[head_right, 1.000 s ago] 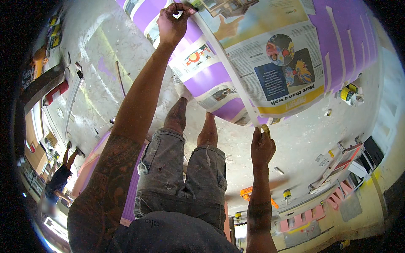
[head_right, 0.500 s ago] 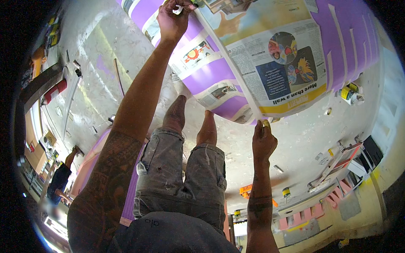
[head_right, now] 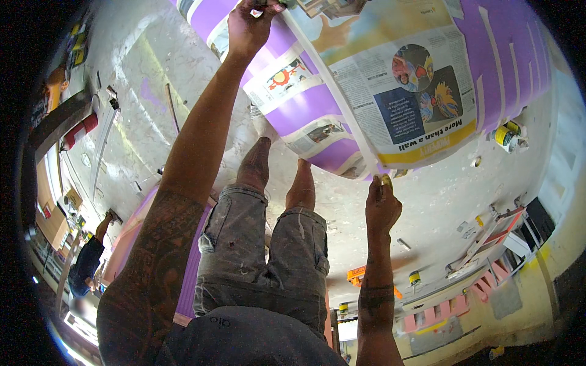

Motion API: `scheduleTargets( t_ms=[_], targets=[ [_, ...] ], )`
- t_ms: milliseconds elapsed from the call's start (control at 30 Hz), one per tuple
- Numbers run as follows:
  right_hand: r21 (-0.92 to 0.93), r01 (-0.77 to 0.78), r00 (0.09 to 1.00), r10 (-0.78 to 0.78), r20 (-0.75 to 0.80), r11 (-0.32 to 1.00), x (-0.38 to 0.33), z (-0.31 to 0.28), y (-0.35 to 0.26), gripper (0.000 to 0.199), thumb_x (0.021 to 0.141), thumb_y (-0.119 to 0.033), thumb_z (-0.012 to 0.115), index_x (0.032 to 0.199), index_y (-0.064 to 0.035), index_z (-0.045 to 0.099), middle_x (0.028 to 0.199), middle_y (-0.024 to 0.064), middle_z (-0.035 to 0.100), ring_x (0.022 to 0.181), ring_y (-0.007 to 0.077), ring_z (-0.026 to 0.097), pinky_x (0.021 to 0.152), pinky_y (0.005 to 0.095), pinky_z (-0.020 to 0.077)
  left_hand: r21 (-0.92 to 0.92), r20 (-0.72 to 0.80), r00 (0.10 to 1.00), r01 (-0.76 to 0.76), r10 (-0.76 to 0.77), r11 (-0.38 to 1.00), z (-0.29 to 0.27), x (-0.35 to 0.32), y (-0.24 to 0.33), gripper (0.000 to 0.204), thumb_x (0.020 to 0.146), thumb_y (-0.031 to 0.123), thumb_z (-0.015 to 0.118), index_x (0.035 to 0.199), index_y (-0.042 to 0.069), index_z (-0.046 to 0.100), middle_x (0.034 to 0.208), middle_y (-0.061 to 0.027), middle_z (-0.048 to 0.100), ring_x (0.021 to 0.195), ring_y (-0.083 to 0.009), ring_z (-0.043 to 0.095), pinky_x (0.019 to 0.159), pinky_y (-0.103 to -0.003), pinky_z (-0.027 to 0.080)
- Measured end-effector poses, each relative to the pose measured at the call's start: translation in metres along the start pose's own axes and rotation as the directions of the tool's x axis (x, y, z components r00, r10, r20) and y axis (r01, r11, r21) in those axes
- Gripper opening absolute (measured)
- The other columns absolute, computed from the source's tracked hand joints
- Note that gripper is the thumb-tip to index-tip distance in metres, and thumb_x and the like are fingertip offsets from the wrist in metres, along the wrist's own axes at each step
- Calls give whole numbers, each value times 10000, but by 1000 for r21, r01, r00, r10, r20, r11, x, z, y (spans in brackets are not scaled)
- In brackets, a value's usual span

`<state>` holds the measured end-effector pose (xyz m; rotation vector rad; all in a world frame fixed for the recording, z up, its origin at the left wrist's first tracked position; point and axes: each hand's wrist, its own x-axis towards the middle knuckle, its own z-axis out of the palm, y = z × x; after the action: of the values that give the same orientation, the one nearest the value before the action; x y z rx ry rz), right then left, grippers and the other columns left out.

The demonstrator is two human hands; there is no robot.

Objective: The person is taping newspapers onto a large purple furniture structure to mask it, likely in preparation for painting.

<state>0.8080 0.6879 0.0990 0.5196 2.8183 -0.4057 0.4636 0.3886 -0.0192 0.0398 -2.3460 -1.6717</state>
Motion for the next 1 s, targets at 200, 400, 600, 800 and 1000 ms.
scheduleTargets(
  t_ms=[200,400,600,800,1000],
  targets=[
    [11,-36,999,36,24,999,0,0,1,311,1024,-264,626,1094,23,725,709,185,719,598,299,728,540,378,558,-15,-10,999,-43,43,999,0,0,0,167,834,51,824,892,15,672,848,-102,696,794,-209,636,786,-341,528],
    [2,-17,1000,17,20,1000,-1,-3,0,333,1031,-276,611,1098,30,722,689,167,716,582,311,715,538,385,554,-51,-10,999,-33,32,998,1,1,1,186,825,63,827,886,8,661,872,-113,681,793,-224,628,777,-348,525],
    [-55,43,998,-40,49,998,-31,-28,-14,312,1003,-245,655,785,-22,643,968,199,755,527,322,662,512,420,528,92,34,998,45,-49,995,0,6,11,151,793,-1,789,863,11,656,836,-135,642,777,-253,626,744,-360,515],
    [12,28,998,-28,56,1000,-47,-39,-19,330,1002,-227,661,1232,7,693,626,141,670,544,295,685,539,404,531,57,18,997,69,-70,996,5,6,15,124,783,-39,750,847,19,660,816,-122,639,761,-238,625,733,-359,513],
    [-34,34,999,-35,-9,999,-14,1,-3,247,993,-225,678,957,16,720,958,179,764,562,301,707,527,377,561,-4,11,998,57,-57,998,4,5,9,135,786,-84,737,833,23,669,809,-81,641,756,-195,589,737,-334,499]
  ],
)
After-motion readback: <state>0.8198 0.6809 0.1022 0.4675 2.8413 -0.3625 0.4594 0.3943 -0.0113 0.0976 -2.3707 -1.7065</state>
